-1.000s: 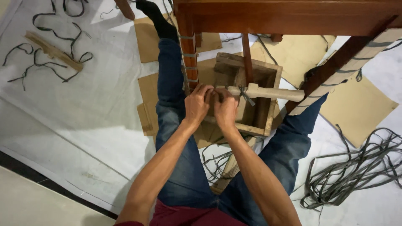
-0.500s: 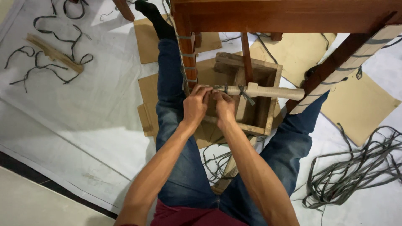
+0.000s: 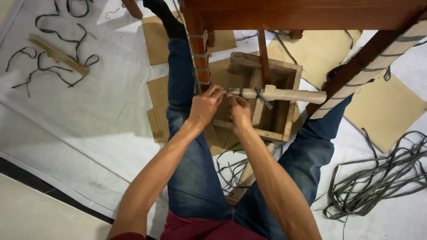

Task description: The person weaves and wraps material strips around the frame of a wooden chair.

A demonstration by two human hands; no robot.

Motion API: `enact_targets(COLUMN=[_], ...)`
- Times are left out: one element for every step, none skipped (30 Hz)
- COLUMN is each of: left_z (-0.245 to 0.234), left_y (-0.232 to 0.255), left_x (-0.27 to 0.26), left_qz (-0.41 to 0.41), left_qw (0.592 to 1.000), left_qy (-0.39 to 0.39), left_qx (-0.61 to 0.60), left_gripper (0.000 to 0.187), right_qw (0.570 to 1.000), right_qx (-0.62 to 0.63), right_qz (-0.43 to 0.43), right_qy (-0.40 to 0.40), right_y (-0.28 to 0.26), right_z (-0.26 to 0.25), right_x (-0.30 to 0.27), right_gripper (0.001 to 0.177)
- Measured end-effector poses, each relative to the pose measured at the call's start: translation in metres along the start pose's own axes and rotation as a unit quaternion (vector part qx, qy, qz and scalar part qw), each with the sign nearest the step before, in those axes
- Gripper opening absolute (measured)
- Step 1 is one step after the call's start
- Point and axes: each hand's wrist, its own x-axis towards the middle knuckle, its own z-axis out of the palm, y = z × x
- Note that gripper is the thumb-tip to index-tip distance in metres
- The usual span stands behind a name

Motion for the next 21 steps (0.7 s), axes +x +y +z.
enact_targets(left_z=[-0.001,0.0,0.001,0.002,0.001,0.0,0.001,0.002,0.002,0.001,0.002,0.003,0.005,0.006,0.007,0.008,0.008,0.008,0.008,0.011,0.015], left_y=[-0.001,-0.002,-0.003,-0.004,-0.005,-0.005,-0.005,-0.004,-0.005,-0.006,-0.007,-0.008,-0.009,-0.009,-0.01,-0.01,-0.009,-0.009,-0.008,-0.011,-0.014], left_x=[0.001,0.001,0.0,-0.001,-0.001,0.0,0.0,0.001,0.001,0.002,0.001,0.0,0.0,0.0,0.0,0.0,0.0,0.0,-0.001,-0.003,-0.006], left_qz=[0.011,0.011,0.017,0.023,0.024,0.026,0.026,0.027,0.032,0.038,0.037,0.035,0.034,0.034,0.036,0.039,0.038,0.04,0.042,0.042,0.046], left_qw=[1.0,1.0,1.0,1.0,1.0,1.0,0.999,0.999,0.999,0.999,0.999,0.999,0.999,0.999,0.999,0.998,0.998,0.999,0.999,0.999,0.999], left_qy=[-0.006,-0.006,-0.01,-0.015,-0.015,-0.013,-0.012,-0.012,-0.008,-0.005,-0.005,-0.007,-0.01,-0.009,-0.014,-0.019,-0.018,-0.004,0.008,0.008,0.004], left_qx=[0.0,-0.001,0.003,0.007,0.008,0.012,0.016,0.015,0.019,0.023,0.023,0.018,0.013,0.012,0.027,0.041,0.042,0.03,0.017,0.017,0.024], left_gripper=[0.017,0.017,0.016,0.015,0.015,0.014,0.012,0.012,0.011,0.01,0.01,0.009,0.009,0.009,0.009,0.01,0.01,0.01,0.011,0.011,0.011], right_qw=[0.999,0.999,0.994,0.981,0.981,0.982,0.983,0.983,0.985,0.988,0.988,0.987,0.986,0.986,0.988,0.991,0.991,0.993,0.995,0.995,0.997], right_qx=[-0.047,-0.047,-0.052,-0.057,-0.056,-0.066,-0.078,-0.078,-0.077,-0.077,-0.078,-0.058,-0.039,-0.039,-0.036,-0.032,-0.033,-0.021,-0.009,-0.009,-0.031], right_qz=[-0.01,-0.01,-0.094,-0.177,-0.178,-0.173,-0.167,-0.167,-0.152,-0.136,-0.135,-0.149,-0.163,-0.164,-0.147,-0.131,-0.131,-0.118,-0.104,-0.103,-0.074], right_qy=[0.021,0.021,-0.011,-0.045,-0.044,-0.024,-0.003,-0.002,0.005,0.011,0.011,0.0,-0.01,-0.009,-0.004,0.002,0.001,-0.002,-0.005,-0.005,0.008], right_y=[-0.002,0.008,0.02,0.032,0.03,0.027,0.025,0.021,0.016,0.012,0.019,0.026,0.031,0.029,0.027,0.025,0.021,0.017,0.014,0.009,0.005], right_z=[0.003,-0.001,-0.005,-0.009,-0.007,-0.005,-0.005,-0.004,-0.001,0.003,-0.001,-0.004,-0.008,-0.007,-0.007,-0.006,-0.005,-0.003,-0.002,0.0,0.001], right_x=[-0.002,0.009,0.019,0.029,0.027,0.025,0.023,0.017,0.012,0.007,0.013,0.019,0.026,0.024,0.022,0.02,0.016,0.012,0.008,0.003,-0.002], right_gripper=[0.023,0.023,0.02,0.018,0.018,0.016,0.014,0.014,0.014,0.014,0.014,0.013,0.013,0.013,0.013,0.013,0.013,0.013,0.014,0.014,0.014])
